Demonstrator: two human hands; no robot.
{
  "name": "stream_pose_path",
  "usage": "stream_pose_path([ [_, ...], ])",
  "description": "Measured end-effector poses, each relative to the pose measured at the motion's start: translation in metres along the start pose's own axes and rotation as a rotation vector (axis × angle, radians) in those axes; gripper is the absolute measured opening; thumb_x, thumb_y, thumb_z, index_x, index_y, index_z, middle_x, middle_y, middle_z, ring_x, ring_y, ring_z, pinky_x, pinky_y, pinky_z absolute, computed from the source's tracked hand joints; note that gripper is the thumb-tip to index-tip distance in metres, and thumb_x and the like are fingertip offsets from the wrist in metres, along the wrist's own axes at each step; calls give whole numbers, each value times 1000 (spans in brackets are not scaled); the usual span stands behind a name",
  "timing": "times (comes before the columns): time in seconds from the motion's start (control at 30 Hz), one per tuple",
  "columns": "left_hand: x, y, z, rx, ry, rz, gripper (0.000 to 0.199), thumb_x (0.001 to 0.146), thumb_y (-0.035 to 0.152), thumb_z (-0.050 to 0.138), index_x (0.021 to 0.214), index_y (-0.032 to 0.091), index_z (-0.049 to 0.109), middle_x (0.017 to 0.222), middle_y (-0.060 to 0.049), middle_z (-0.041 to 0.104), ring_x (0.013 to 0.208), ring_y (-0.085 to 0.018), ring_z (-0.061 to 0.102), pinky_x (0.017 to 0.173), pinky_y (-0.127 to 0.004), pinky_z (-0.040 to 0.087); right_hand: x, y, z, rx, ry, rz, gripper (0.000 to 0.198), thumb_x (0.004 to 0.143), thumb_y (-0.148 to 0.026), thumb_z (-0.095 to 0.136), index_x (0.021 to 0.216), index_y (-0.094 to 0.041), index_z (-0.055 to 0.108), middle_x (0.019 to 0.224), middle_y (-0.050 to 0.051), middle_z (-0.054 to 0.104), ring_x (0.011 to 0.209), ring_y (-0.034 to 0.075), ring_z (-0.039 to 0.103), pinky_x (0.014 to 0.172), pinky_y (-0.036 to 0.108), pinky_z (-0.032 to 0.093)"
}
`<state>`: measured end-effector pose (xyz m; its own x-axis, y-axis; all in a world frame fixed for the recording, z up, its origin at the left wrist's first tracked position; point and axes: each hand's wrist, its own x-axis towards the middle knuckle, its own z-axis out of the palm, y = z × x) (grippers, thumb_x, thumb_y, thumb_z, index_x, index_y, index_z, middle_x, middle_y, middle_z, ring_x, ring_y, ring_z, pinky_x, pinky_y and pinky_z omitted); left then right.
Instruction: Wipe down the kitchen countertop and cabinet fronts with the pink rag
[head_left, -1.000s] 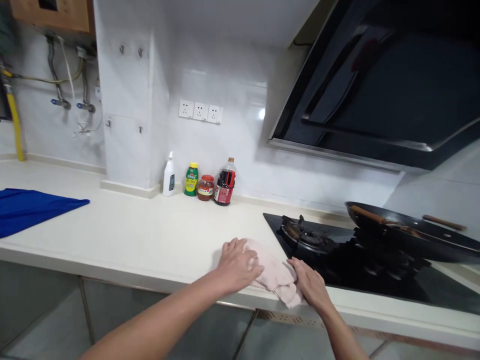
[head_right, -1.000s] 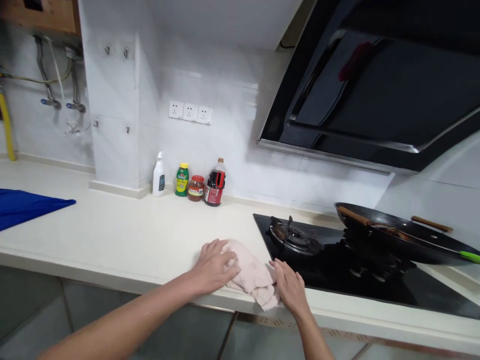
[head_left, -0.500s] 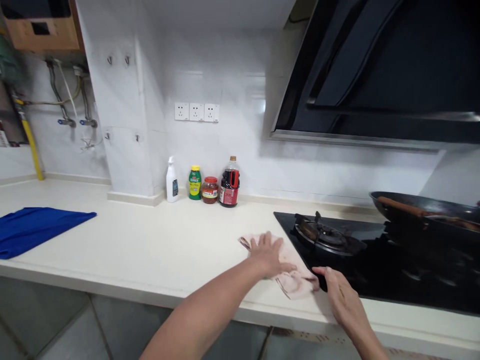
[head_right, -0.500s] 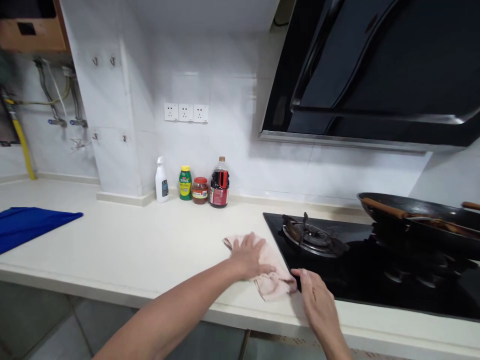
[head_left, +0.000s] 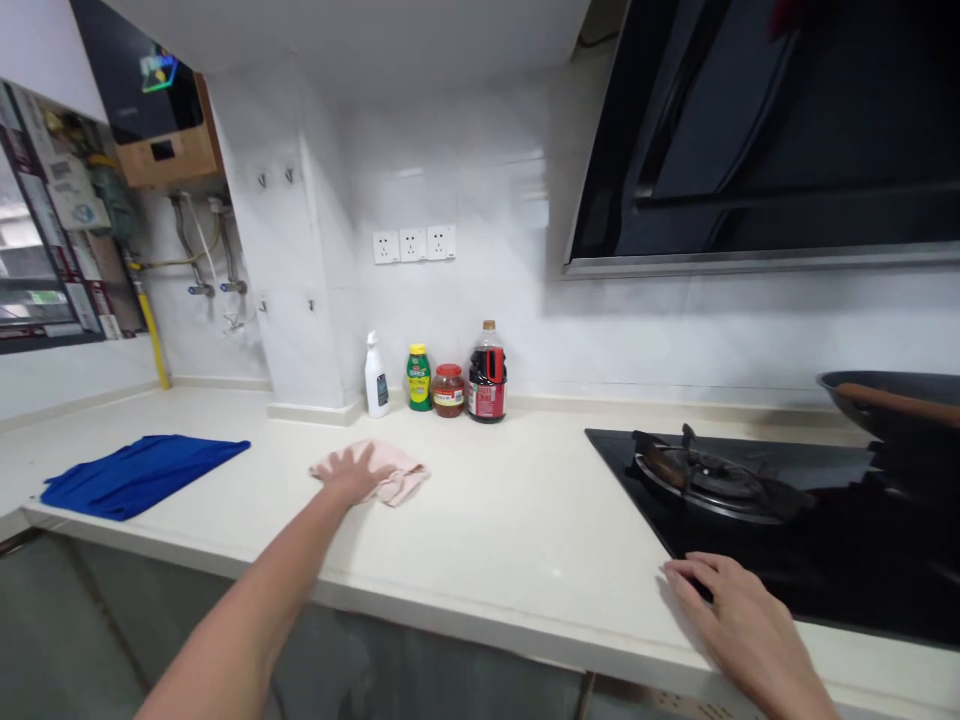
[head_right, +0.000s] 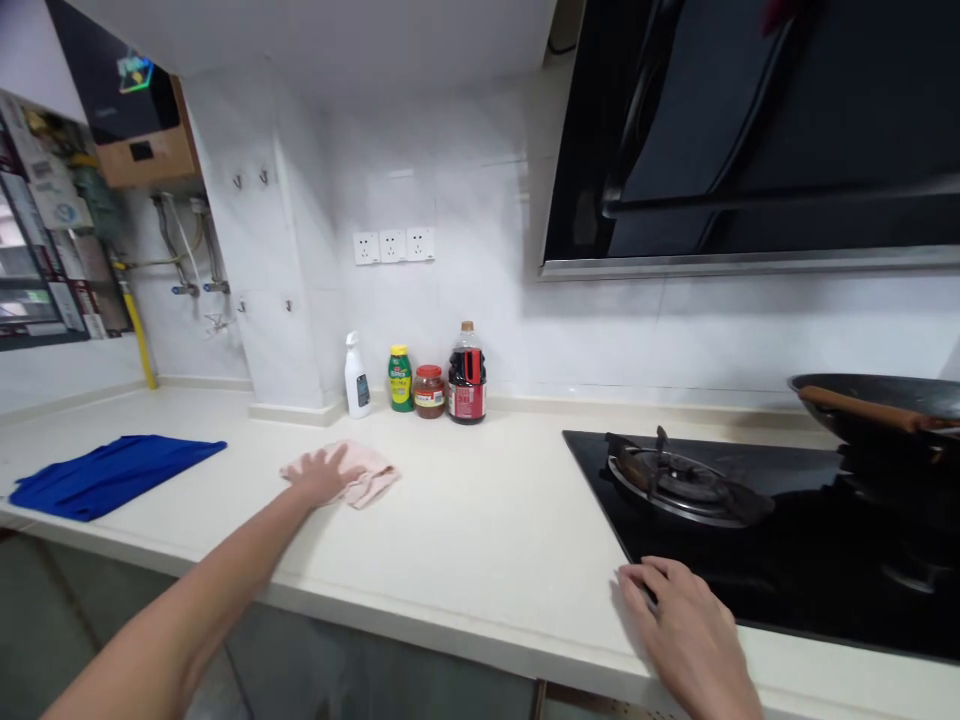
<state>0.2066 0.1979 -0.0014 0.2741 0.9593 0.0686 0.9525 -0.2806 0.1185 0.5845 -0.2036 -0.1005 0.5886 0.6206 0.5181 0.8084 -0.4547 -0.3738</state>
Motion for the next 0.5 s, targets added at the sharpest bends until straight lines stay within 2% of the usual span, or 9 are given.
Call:
stream_pose_path([
  [0.07,-7,-40,-10,24,2,-88,99,80,87,31,161,30,23,167,-20,21,148,-55,19,107,-82,12,-1,-4,3,-32,12,-14,57,89,-66,34,96,-30,77,119,8,68,112,33,62,100,55,45],
  [0.1,-12,-51,-14,32,2,-111,98,80,87,32,161,31,25,167,-21,23,148,-56,21,106,-83,13,-1,-6,4,-40,22,-13,58,89,-66,33,96,-30,77,120,8,67,112,33,61,101,56,45],
  [0.13,-17,-57,-16,38,0,-121,97,80,87,32,160,32,26,166,-21,24,148,-56,21,105,-83,12,-1,-8,5,-45,32,-12,59,89,-67,32,96,-30,77,121,8,67,114,33,61,103,56,44],
  [0.2,-31,-49,-15,39,-14,-90,97,79,88,34,159,34,29,167,-19,22,148,-58,19,105,-84,9,0,-12,6,-47,59,-11,61,89,-67,30,97,-29,77,125,9,66,119,33,59,106,58,42],
  [0.3,-58,1,-6,19,-56,62,100,76,91,32,160,36,26,170,-15,13,149,-58,8,106,-83,1,0,-15,7,-42,81,-13,64,89,-68,27,99,-30,77,130,10,64,128,34,55,111,61,36],
  [0.43,-105,103,10,-34,-150,341,108,64,101,34,157,47,26,172,-6,5,154,-49,-3,114,-75,-7,-1,-15,5,-5,31,10,64,90,-70,28,102,-30,76,132,8,64,130,33,54,112,60,35],
  [0.5,-136,155,18,-95,-220,545,110,63,102,33,157,47,24,172,-6,0,153,-50,-9,111,-77,-12,1,-12,2,30,15,66,67,91,-71,26,103,-28,76,132,9,65,129,34,55,112,59,37],
])
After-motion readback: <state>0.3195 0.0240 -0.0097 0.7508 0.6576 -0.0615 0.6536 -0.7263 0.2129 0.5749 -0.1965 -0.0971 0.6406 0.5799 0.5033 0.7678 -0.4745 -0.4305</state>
